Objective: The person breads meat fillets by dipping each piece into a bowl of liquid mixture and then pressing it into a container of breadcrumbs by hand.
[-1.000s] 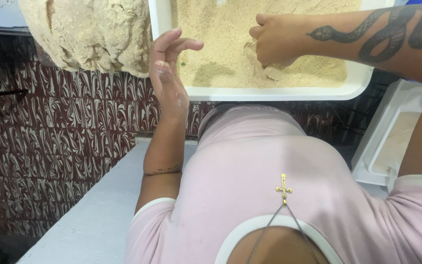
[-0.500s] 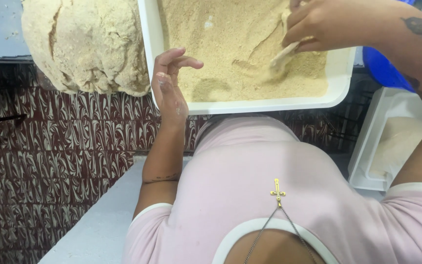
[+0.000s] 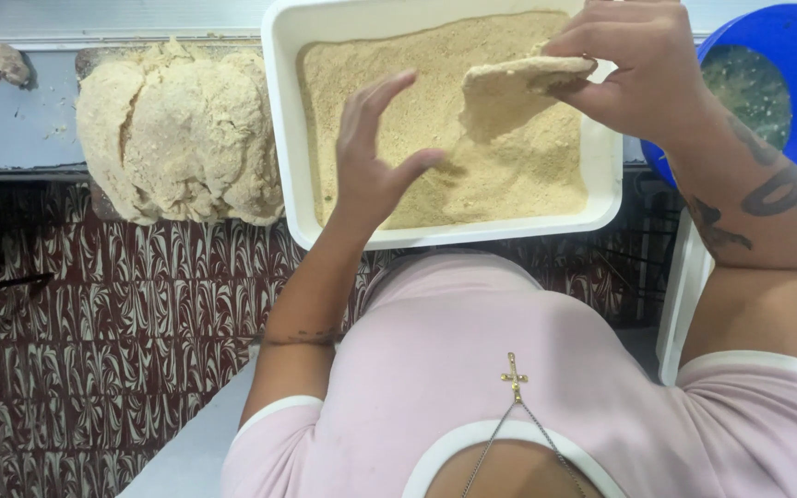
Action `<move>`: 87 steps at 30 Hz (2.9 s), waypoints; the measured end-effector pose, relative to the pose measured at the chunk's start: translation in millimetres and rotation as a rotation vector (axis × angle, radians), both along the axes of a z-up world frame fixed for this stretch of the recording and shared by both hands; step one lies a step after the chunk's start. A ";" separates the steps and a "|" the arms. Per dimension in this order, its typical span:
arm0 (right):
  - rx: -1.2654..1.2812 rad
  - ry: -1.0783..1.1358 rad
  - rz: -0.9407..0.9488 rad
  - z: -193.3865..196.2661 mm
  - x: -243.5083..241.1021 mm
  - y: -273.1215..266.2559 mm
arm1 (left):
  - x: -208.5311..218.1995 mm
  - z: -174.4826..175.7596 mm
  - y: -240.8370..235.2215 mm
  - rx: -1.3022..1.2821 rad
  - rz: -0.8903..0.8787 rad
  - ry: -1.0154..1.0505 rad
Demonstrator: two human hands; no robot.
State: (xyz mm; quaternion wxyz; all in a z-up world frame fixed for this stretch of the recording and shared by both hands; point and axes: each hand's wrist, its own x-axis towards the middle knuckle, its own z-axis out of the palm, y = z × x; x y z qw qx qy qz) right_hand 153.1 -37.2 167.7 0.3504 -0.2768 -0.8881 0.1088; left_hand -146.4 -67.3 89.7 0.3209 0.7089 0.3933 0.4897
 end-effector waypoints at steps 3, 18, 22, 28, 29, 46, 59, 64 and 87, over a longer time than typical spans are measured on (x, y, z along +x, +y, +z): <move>-0.035 -0.017 0.003 0.5 -12.4 -3.6 | 27.6 8.0 21.3 0.072 -0.109 0.182; -0.366 -0.116 -0.235 -12.2 -17.5 -6.1 | 52.7 13.4 46.2 0.200 -0.034 0.343; -0.297 -0.168 -0.262 -4.1 -22.1 -8.7 | 48.6 12.3 48.2 0.180 0.020 0.353; -0.080 0.088 -0.205 -73.0 19.9 -25.1 | 34.4 14.0 53.7 0.151 0.073 0.293; -0.086 0.087 -0.206 -82.1 20.6 -28.3 | 32.7 16.1 53.6 0.145 0.071 0.292; -0.094 -0.449 -0.481 -135.6 37.1 -51.5 | 25.9 26.8 49.2 0.183 0.094 0.284; 0.018 -0.581 -0.451 -140.3 15.4 -53.4 | 27.1 27.3 37.8 0.205 0.123 0.307; -0.025 -0.518 -0.452 -154.7 22.8 -51.8 | 25.0 24.8 36.6 0.194 0.136 0.321; -0.216 -0.836 -0.639 -131.1 22.5 -53.9 | 29.7 27.2 29.1 0.243 0.122 0.336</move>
